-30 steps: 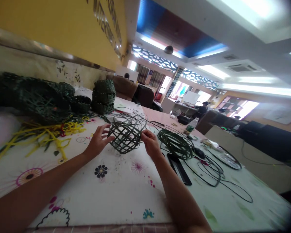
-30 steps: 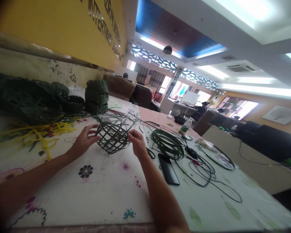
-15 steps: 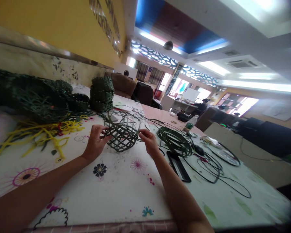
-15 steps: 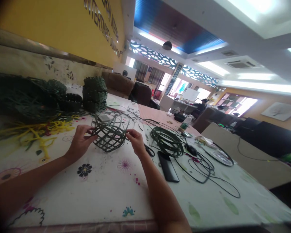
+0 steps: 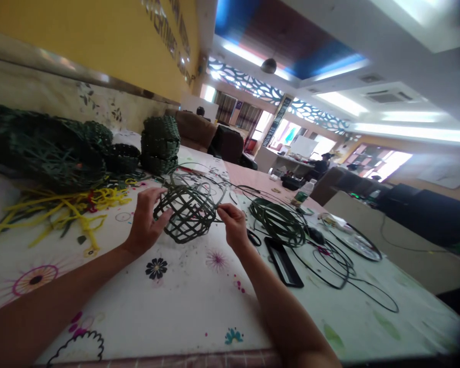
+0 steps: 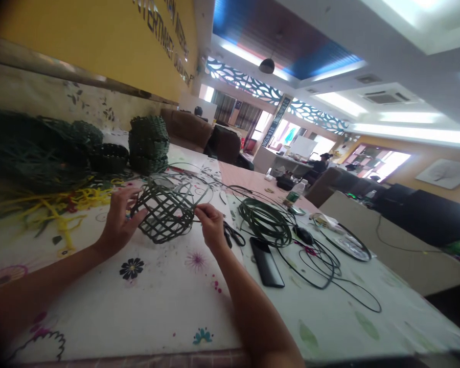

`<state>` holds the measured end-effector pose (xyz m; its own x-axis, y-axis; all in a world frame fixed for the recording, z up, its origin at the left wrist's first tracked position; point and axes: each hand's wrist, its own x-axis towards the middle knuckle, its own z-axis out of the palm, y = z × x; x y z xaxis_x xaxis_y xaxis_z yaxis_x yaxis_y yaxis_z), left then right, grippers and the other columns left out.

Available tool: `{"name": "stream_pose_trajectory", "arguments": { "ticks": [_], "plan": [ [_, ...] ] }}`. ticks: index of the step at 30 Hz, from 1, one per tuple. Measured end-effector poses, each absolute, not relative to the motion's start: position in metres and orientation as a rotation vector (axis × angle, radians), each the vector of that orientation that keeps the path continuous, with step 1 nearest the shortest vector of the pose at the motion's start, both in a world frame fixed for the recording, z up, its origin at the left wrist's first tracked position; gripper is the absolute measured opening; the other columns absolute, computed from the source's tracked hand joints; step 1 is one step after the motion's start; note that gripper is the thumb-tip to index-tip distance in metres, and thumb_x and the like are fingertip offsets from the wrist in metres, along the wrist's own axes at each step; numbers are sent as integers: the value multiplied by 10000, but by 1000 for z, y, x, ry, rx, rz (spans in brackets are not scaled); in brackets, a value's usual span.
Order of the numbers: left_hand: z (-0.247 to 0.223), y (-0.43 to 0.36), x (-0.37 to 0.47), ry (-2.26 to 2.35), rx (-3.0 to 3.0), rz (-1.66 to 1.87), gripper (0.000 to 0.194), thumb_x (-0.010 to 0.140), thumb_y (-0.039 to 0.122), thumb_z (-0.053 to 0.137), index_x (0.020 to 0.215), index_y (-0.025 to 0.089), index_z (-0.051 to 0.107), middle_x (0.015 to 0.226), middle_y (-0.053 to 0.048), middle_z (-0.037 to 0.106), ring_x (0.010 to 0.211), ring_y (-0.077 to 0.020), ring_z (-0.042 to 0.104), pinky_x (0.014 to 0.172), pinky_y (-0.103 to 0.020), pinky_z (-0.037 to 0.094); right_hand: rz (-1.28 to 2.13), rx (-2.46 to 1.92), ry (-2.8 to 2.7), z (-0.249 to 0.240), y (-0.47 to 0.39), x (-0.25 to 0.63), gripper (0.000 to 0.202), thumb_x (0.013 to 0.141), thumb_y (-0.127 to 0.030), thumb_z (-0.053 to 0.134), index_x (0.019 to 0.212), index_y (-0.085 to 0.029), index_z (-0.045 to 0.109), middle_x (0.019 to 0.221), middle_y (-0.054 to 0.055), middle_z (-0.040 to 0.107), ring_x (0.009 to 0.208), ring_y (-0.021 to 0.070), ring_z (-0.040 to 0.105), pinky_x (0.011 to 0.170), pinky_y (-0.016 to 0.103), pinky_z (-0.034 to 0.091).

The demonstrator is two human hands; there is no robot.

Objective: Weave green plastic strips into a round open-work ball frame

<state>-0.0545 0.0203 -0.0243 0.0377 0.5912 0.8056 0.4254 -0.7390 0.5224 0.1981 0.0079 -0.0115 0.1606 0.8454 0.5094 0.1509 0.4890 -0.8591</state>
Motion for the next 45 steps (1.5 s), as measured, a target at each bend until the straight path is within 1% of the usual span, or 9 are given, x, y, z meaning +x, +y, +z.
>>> {"name": "stream_pose_trajectory", "arguments": {
  "ticks": [3,7,11,17,20,26,31,39,45],
  "plan": [
    [-15,17,-58,1094,2299,1842,450,875,328,592,1313,251,523,1312,-101,493,1307,-320,437,1155,-530,349,633,-940,-1309,-4,3,194,95,767,-296,694,779,-205,717,716,-9,642,702,138,531,701,273,427],
    [-9,18,-63,948,2261,1671,439,899,337,565,1328,257,517,1300,-92,509,1159,-271,544,938,-423,528,593,-917,-1336,12,-7,197,78,786,-282,692,799,-214,727,717,-10,648,692,138,542,684,273,431],
    [-12,18,-60,893,2165,1576,494,889,412,622,1344,279,483,1341,-89,482,1085,-231,588,827,-353,567,359,-999,-1510,31,-21,203,95,823,-292,669,812,-215,723,697,-6,646,651,142,554,640,276,430],
    [-17,16,-51,1070,2439,1600,511,895,533,610,1307,241,531,1292,-102,590,1247,-309,520,1105,-482,385,139,-997,-1924,33,-27,193,140,891,-250,614,827,-214,733,732,16,678,702,149,620,705,282,456],
    [-19,14,-50,1013,2508,1548,467,932,501,574,1313,235,529,1239,-95,628,1190,-287,559,1096,-468,380,132,-993,-1968,29,-27,188,145,908,-251,607,856,-216,737,759,16,697,717,144,636,708,269,465],
    [-18,12,-45,786,2745,1631,456,919,465,609,1313,240,566,1341,-134,536,1263,-300,482,1079,-450,392,165,-902,-2038,32,-29,187,113,902,-198,630,856,-188,732,755,8,693,695,113,629,664,219,447],
    [-14,11,-36,769,2959,1527,397,880,405,679,1243,248,645,899,-59,686,1035,-277,548,1024,-447,404,85,-972,-2122,38,-29,194,124,912,-196,631,852,-189,738,729,-9,664,665,94,596,635,204,414],
    [-13,16,-40,1083,2942,1470,311,886,479,632,1038,226,729,833,-59,693,964,-282,573,1157,-568,248,-360,-1092,-2251,18,-26,193,244,1001,-245,495,950,-196,728,725,6,671,658,101,567,580,228,317],
    [-19,15,-45,1059,2905,1499,309,900,453,629,1129,258,702,900,-42,709,1055,-284,581,1203,-620,112,-559,-996,-2312,12,-22,194,253,990,-379,538,1043,-191,699,812,24,697,696,120,575,584,248,319]
  ]
}}
